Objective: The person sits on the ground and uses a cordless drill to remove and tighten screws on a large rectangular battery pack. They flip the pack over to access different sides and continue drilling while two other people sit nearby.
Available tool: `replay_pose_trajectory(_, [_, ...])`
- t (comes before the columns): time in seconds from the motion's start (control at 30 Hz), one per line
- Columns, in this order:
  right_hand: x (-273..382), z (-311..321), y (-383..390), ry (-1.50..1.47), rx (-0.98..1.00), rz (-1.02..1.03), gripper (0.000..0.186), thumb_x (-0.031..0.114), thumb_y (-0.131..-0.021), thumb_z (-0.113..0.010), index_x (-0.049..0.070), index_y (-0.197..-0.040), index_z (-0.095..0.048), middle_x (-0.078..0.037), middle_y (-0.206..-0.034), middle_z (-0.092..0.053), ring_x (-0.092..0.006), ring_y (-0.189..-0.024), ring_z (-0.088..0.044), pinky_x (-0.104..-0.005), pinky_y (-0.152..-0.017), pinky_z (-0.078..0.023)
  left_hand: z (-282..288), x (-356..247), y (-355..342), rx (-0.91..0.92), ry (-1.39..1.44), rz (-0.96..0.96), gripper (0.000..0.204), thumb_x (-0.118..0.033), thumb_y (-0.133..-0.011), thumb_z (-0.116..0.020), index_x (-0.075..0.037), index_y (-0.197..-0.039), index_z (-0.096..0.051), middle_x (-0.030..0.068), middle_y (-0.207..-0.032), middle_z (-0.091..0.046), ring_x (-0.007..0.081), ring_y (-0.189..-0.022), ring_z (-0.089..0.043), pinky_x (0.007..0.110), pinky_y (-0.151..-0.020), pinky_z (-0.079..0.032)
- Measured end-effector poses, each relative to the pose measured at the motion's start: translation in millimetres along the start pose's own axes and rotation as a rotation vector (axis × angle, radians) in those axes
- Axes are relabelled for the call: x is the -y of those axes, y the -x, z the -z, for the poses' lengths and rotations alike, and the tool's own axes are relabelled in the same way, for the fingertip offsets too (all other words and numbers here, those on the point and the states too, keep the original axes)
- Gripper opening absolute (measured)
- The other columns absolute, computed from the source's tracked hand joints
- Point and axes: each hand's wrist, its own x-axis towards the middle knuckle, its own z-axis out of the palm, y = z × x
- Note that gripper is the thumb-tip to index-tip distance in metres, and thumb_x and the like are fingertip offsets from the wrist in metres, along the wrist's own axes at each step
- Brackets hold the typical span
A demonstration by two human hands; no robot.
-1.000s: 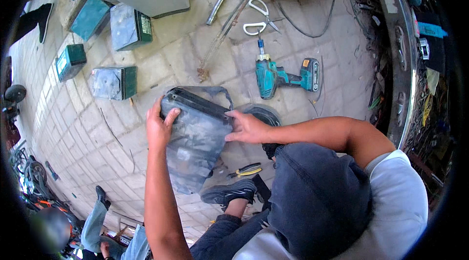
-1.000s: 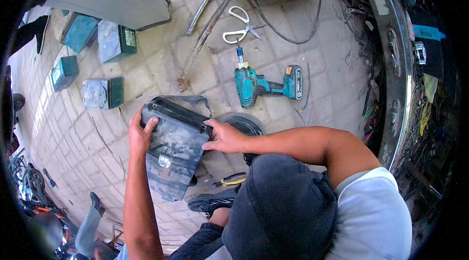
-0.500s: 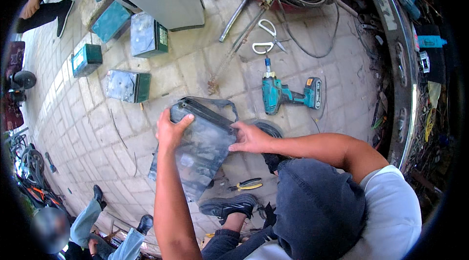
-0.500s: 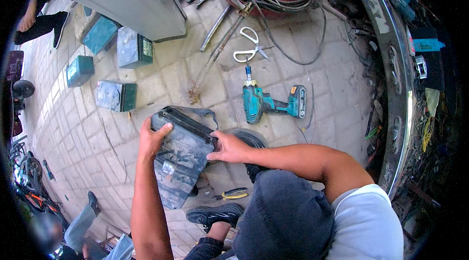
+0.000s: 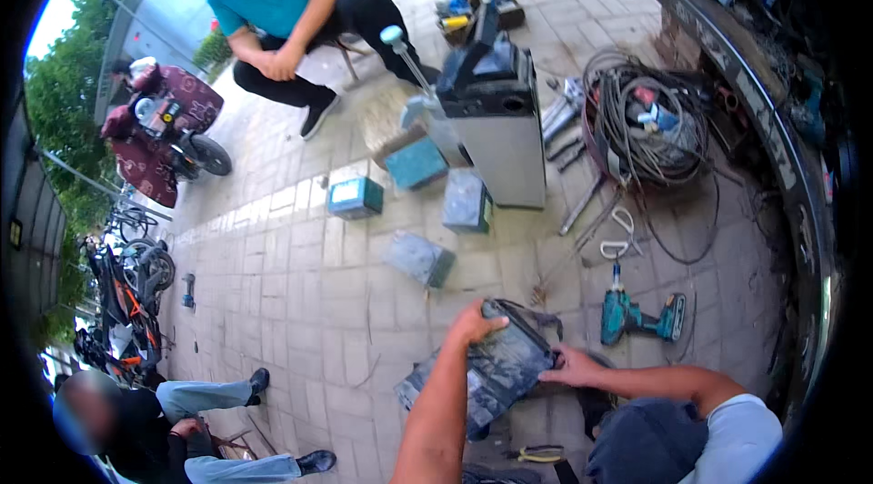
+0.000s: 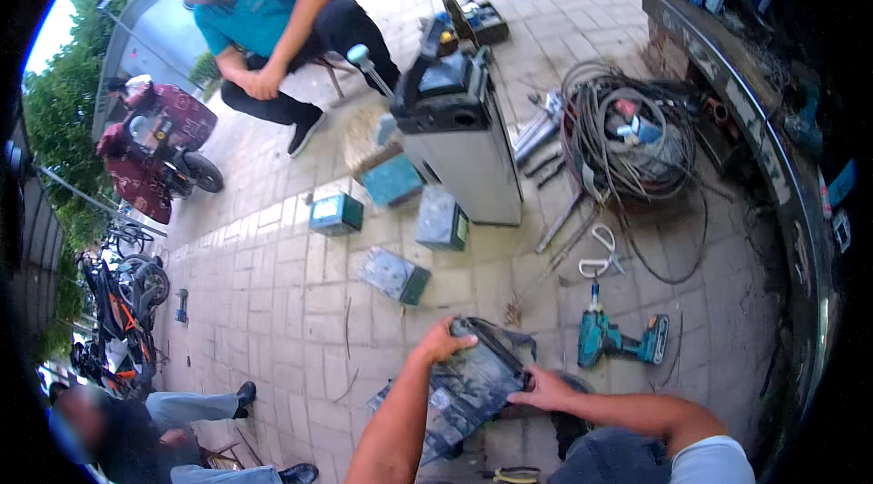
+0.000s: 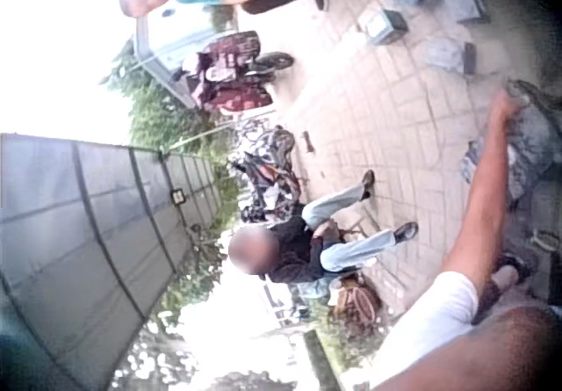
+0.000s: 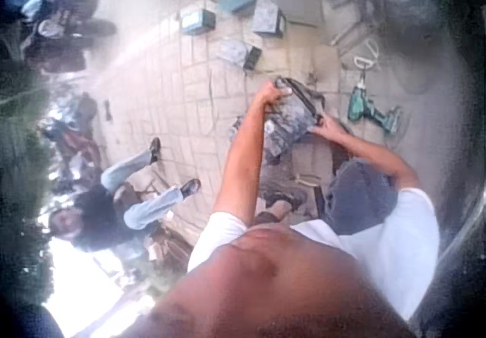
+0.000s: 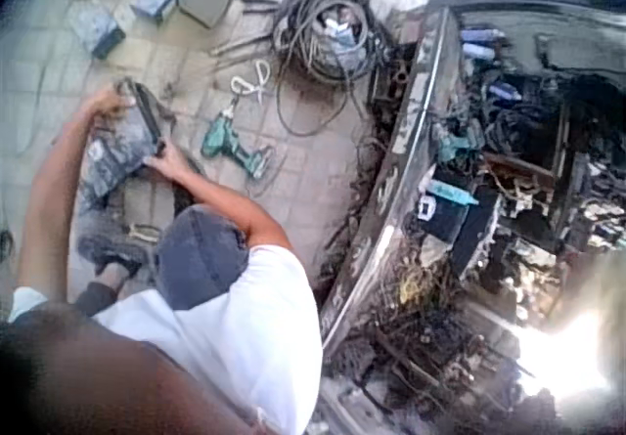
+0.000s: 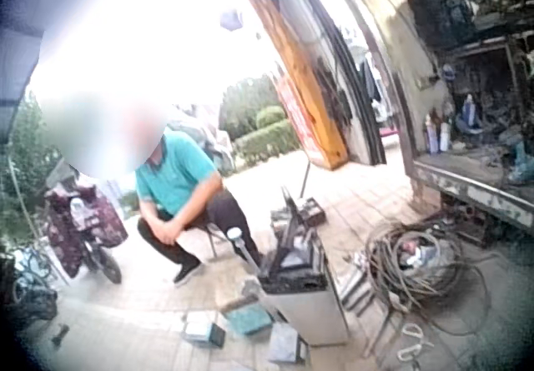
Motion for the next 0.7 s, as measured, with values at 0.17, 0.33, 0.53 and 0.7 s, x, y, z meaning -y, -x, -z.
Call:
replay_pose_trajectory(0.17, [-8,-6,-10,0.094,-0.003,0.093,0.086,0.047,-0.067,-0.084,-0.006,-0.125,-0.05,-0.013,-0.085,-0.064,-0.0199,-0.079,-0.063,-0.0329,-0.072,-0.051,-2,18,7,-0.085,-0.016,0.013,0.076,-0.038,-0.068,-0.084,-0.002,-0.128,-0.054,0.0162,-0.109,-0.067,0.0253,-0.101,-0.063,0.036,-0.09,-0.048])
replay_pose_trajectory(0.33, [-10,-10,-13,0.026,0.029,0.051,0.086,0.049,-0.065,-0.085,-0.005,-0.123,-0.051,-0.012,-0.084,-0.064,-0.02,-0.079,-0.063,-0.0331,-0.072,-0.051,7,33,7,-0.129,-0.193,0.044,0.076,-0.056,-0.066,-0.077,-0.013,-0.126,-0.059,0.0151,-0.118,-0.064,0.0315,-0.114,-0.058,0.045,-0.098,-0.042])
replay_pose_trajectory(0.53, [-6,0,-11,0.046,0.007,0.031,0.086,0.051,-0.064,-0.085,-0.005,-0.121,-0.052,-0.014,-0.09,-0.064,-0.0224,-0.083,-0.063,-0.0345,-0.075,-0.051,-10,-15,35,-0.309,-0.408,0.103,0.082,-0.059,-0.067,-0.075,-0.013,-0.132,-0.053,0.0137,-0.135,-0.053,0.0317,-0.129,-0.044,0.058,-0.105,-0.028])
replay_pose_trajectory(0.7, [-20,1,-14,0.064,-0.003,0.121,0.093,0.058,-0.064,-0.081,-0.005,-0.124,-0.049,-0.017,-0.092,-0.065,-0.0266,-0.082,-0.065,-0.0366,-0.074,-0.051,-42,-50,67,-0.66,-0.563,0.123,0.072,-0.053,-0.069,-0.076,-0.007,-0.121,-0.056,0.0142,-0.126,-0.053,0.0341,-0.122,-0.044,0.056,-0.097,-0.033])
